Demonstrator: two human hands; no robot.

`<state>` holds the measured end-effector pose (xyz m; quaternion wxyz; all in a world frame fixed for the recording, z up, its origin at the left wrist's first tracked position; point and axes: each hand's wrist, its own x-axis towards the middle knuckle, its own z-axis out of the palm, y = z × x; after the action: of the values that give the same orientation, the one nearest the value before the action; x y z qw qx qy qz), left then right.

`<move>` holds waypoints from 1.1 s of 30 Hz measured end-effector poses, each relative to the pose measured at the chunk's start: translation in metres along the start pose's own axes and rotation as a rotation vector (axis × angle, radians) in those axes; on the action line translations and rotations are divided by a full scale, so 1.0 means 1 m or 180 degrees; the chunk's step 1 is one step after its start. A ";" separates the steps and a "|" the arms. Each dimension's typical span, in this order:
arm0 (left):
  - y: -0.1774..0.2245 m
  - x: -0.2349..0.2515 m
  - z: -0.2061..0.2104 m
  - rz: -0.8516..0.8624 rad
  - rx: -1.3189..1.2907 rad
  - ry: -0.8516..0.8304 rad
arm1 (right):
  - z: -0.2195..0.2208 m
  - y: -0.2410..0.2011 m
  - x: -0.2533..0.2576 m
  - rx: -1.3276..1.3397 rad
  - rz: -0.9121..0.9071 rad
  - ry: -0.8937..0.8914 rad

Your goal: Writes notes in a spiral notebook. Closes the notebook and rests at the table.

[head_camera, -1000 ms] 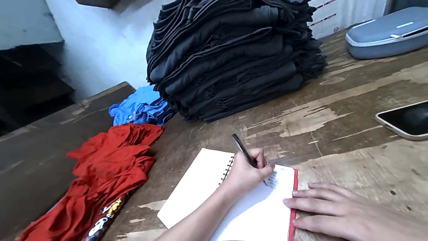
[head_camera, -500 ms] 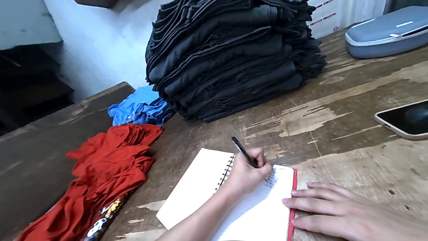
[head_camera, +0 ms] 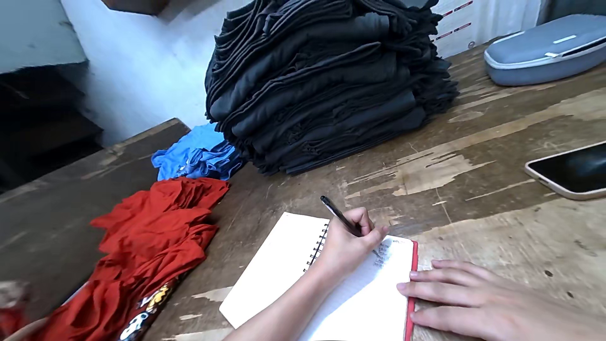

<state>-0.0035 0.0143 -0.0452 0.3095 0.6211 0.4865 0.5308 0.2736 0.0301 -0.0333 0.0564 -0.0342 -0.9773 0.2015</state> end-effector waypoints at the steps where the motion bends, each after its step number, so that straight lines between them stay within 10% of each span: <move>1: 0.000 0.000 0.000 0.0007 0.0002 -0.0007 | 0.000 0.000 0.000 0.0017 -0.0004 0.0004; 33: -0.001 0.000 0.002 -0.0032 -0.0211 0.0197 | 0.001 0.001 0.000 0.0027 -0.0005 -0.0002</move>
<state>-0.0021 0.0149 -0.0467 0.3174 0.5914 0.4811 0.5640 0.2734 0.0305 -0.0346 0.0565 -0.0332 -0.9764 0.2056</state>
